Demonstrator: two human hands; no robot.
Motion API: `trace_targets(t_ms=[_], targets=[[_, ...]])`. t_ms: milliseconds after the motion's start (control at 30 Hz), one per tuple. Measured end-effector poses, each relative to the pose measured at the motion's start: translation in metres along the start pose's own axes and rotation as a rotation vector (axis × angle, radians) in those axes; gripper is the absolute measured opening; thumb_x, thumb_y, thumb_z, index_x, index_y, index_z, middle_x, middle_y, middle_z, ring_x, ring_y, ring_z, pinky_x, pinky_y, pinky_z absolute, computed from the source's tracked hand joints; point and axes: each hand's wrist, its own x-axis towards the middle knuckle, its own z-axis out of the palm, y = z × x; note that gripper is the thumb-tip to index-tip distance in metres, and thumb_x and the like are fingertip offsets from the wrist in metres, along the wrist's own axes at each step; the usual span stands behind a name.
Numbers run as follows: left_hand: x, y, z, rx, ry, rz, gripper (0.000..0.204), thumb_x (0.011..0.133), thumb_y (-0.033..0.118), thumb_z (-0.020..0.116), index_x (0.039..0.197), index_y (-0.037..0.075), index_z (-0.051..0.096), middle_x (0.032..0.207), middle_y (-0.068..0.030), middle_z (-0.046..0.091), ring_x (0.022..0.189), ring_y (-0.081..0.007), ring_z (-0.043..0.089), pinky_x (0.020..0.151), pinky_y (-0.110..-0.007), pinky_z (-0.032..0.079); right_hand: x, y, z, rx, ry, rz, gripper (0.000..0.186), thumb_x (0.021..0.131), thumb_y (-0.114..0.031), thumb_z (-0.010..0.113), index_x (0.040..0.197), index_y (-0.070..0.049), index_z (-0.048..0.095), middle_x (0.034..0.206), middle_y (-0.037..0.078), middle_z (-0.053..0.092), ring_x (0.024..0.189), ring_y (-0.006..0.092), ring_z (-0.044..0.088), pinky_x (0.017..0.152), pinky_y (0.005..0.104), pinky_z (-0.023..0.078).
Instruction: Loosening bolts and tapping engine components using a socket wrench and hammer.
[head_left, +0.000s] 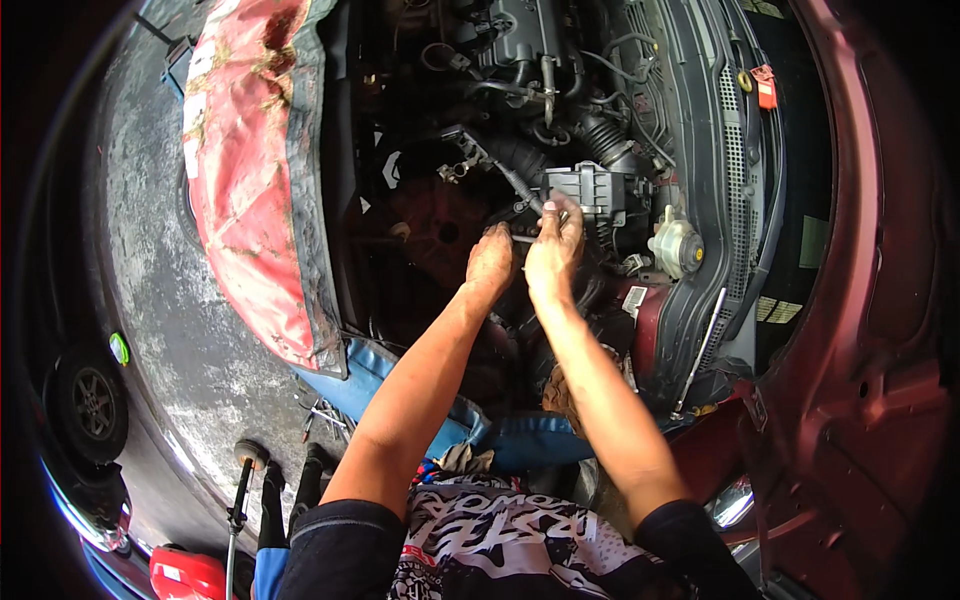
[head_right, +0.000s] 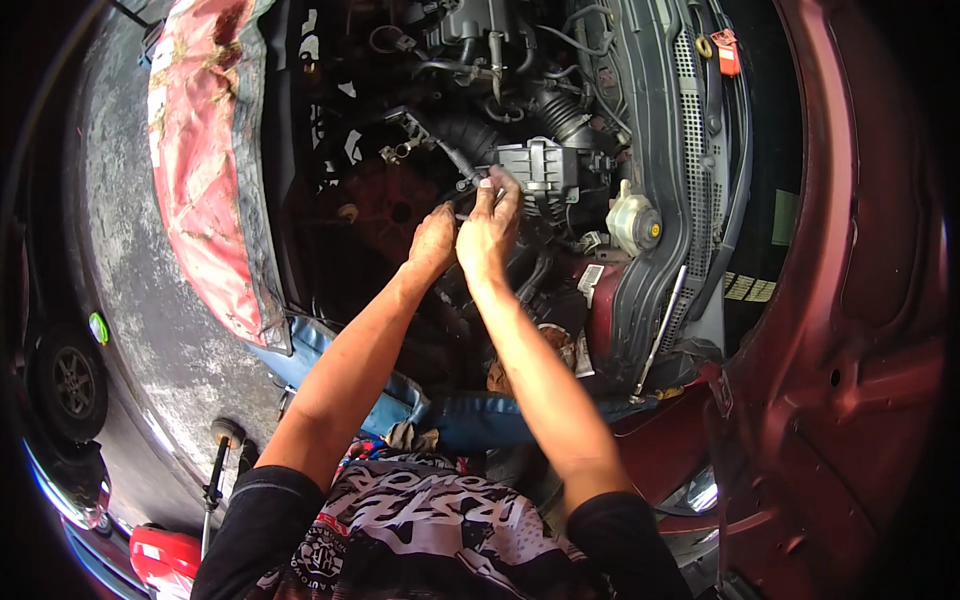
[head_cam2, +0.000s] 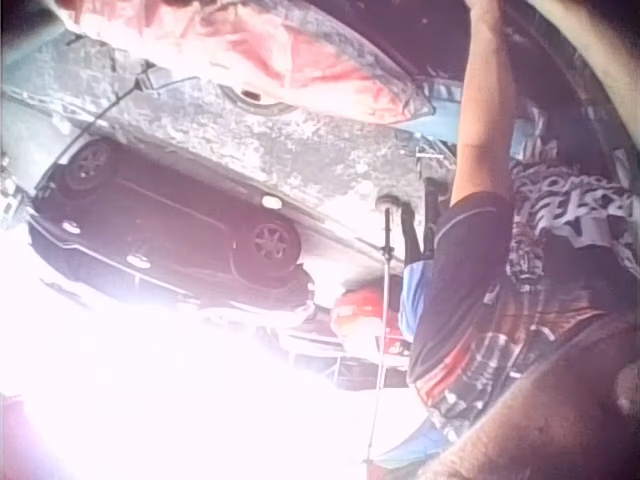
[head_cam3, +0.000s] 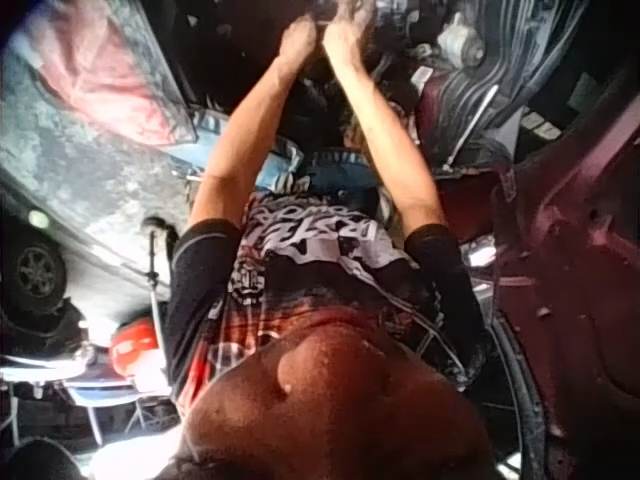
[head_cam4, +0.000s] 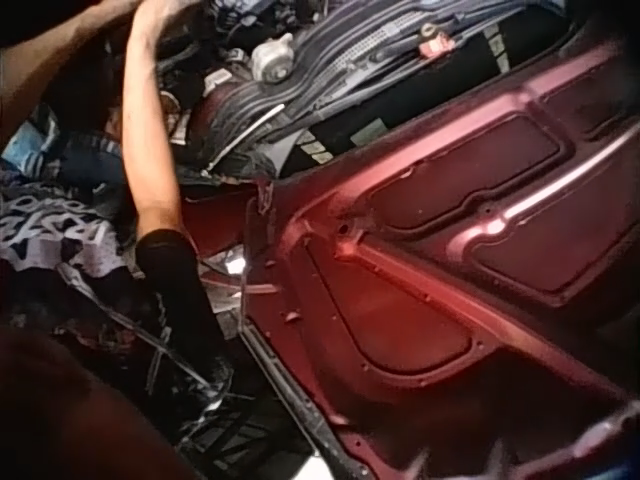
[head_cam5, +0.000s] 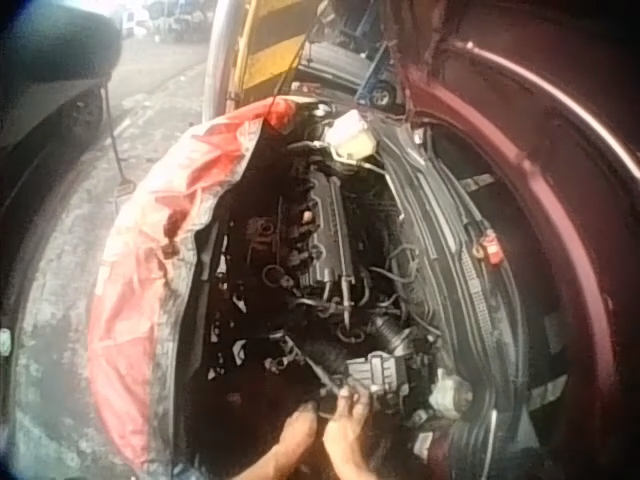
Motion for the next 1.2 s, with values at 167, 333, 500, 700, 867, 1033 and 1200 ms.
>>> trace_targets(t_ms=[167, 333, 500, 700, 867, 1033, 1200], targets=[[0.005, -0.009, -0.010, -0.005, -0.045, 0.045, 0.035, 0.079, 0.003, 0.061, 0.113, -0.003, 0.057, 0.113, -0.0233, 0.064, 0.108, -0.0390, 0.062, 0.090, -0.046, 0.052, 0.010, -0.053, -0.071, -0.930, -0.632, -0.982, 0.039, 0.096, -0.022, 0.055, 0.131, -0.006, 0.054, 0.136, 0.016, 0.049, 0.127, 0.0354, 0.046, 0.106, 0.0446, 0.037], [0.011, -0.019, 0.016, 0.061, 0.066, 0.149, 0.039, 0.076, 0.003, 0.066, 0.113, -0.005, 0.056, 0.111, -0.0245, 0.064, 0.105, -0.0409, 0.063, 0.087, -0.047, 0.053, 0.020, -0.065, -0.086, -1.347, -0.680, -1.400, 0.037, 0.086, -0.030, 0.066, 0.110, -0.001, 0.063, 0.114, 0.014, 0.064, 0.117, 0.0295, 0.056, 0.098, 0.0429, 0.041], [0.009, -0.011, 0.010, 0.022, -0.044, 0.005, 0.034, 0.086, 0.007, 0.054, 0.117, -0.007, 0.054, 0.120, -0.0269, 0.060, 0.110, -0.0425, 0.060, 0.092, -0.048, 0.051, 0.001, -0.032, -0.064, -1.229, -0.376, -0.976, 0.031, 0.094, -0.032, 0.061, 0.081, -0.004, 0.063, 0.061, 0.013, 0.063, 0.055, 0.0327, 0.064, 0.057, 0.0420, 0.052], [0.012, -0.017, 0.012, 0.014, -0.072, -0.002, 0.034, 0.082, 0.007, 0.059, 0.114, -0.005, 0.055, 0.121, -0.0260, 0.059, 0.108, -0.0425, 0.061, 0.092, -0.048, 0.051, 0.045, -0.057, -0.058, -0.956, -0.777, -1.200, 0.028, 0.092, -0.027, 0.063, 0.084, 0.000, 0.067, 0.080, 0.015, 0.067, 0.080, 0.0321, 0.064, 0.075, 0.0403, 0.053], [0.015, -0.027, 0.016, 0.012, -0.086, 0.034, 0.033, 0.084, 0.007, 0.055, 0.115, -0.005, 0.057, 0.116, -0.0268, 0.062, 0.106, -0.0426, 0.062, 0.090, -0.048, 0.052, 0.045, -0.036, -0.032, -0.645, -1.060, -0.441, 0.043, 0.097, -0.034, 0.054, 0.075, 0.002, 0.064, 0.082, 0.015, 0.065, 0.089, 0.0326, 0.060, 0.081, 0.0362, 0.049], [0.026, -0.048, 0.017, 0.087, -0.012, 0.208, 0.031, 0.078, 0.000, 0.056, 0.109, -0.005, 0.059, 0.111, -0.0254, 0.064, 0.102, -0.0419, 0.063, 0.086, -0.049, 0.053, 0.042, -0.016, -0.033, -0.388, -0.875, -0.187, 0.060, 0.101, -0.049, 0.048, 0.062, -0.003, 0.053, 0.058, 0.003, 0.050, 0.058, 0.0129, 0.053, 0.072, 0.0351, 0.051], [0.023, -0.043, 0.013, 0.139, -0.040, 0.146, 0.027, 0.080, -0.002, 0.055, 0.106, -0.005, 0.059, 0.107, -0.0259, 0.065, 0.099, -0.0426, 0.064, 0.085, -0.048, 0.054, 0.000, -0.001, -0.008, 0.248, -0.274, 0.095, 0.040, 0.099, -0.030, 0.059, 0.069, -0.007, 0.049, 0.060, -0.001, 0.042, 0.053, 0.0105, 0.042, 0.057, 0.0286, 0.047]])
